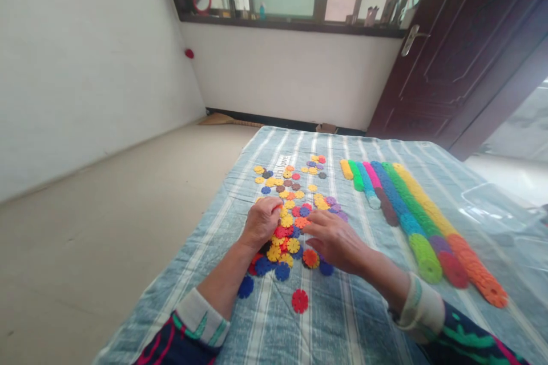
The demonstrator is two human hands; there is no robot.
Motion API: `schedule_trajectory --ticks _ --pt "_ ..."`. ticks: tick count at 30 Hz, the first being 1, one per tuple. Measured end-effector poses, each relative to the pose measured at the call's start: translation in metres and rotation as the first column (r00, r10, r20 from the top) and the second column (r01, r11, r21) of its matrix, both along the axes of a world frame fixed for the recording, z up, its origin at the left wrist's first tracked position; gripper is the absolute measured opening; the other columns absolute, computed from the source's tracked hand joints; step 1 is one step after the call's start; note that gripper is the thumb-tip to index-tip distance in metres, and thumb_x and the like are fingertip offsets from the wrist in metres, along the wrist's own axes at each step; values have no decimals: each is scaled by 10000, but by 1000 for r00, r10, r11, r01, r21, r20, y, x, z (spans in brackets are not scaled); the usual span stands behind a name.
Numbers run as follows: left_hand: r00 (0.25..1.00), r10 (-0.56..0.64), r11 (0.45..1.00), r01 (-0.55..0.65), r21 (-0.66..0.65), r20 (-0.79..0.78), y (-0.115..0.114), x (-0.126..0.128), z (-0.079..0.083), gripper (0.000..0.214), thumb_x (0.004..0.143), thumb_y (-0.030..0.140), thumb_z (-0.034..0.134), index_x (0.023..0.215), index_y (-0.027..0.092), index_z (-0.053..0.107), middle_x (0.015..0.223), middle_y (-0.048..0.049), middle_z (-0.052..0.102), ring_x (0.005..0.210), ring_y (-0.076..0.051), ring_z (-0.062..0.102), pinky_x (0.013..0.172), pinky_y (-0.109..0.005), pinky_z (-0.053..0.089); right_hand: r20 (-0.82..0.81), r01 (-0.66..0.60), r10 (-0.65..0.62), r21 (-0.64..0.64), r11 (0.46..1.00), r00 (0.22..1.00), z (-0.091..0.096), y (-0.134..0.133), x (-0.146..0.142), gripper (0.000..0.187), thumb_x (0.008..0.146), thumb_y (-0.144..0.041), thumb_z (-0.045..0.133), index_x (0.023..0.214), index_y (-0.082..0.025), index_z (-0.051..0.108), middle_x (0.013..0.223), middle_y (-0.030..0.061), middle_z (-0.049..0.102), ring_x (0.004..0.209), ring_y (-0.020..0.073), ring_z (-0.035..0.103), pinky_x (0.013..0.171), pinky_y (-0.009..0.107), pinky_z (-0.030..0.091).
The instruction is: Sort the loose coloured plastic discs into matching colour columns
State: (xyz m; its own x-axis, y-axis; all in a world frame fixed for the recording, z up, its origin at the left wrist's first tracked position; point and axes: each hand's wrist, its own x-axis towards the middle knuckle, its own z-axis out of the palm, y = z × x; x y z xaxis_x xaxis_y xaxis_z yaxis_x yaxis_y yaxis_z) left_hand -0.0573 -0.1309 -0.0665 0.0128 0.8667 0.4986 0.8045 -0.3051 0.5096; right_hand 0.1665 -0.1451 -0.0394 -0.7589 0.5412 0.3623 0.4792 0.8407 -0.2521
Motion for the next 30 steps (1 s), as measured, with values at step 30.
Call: schedule_trajectory --ticks 30 --pt "442 248 966 -42 -256 862 4 -9 14 240 581 348 742 711 146 742 624 -2 677 611 -119 569 629 -239 452 128 140 -142 26 990 982 -7 6 -32 155 908 -300 634 805 -191 673 1024 85 596 983 232 529 859 375 441"
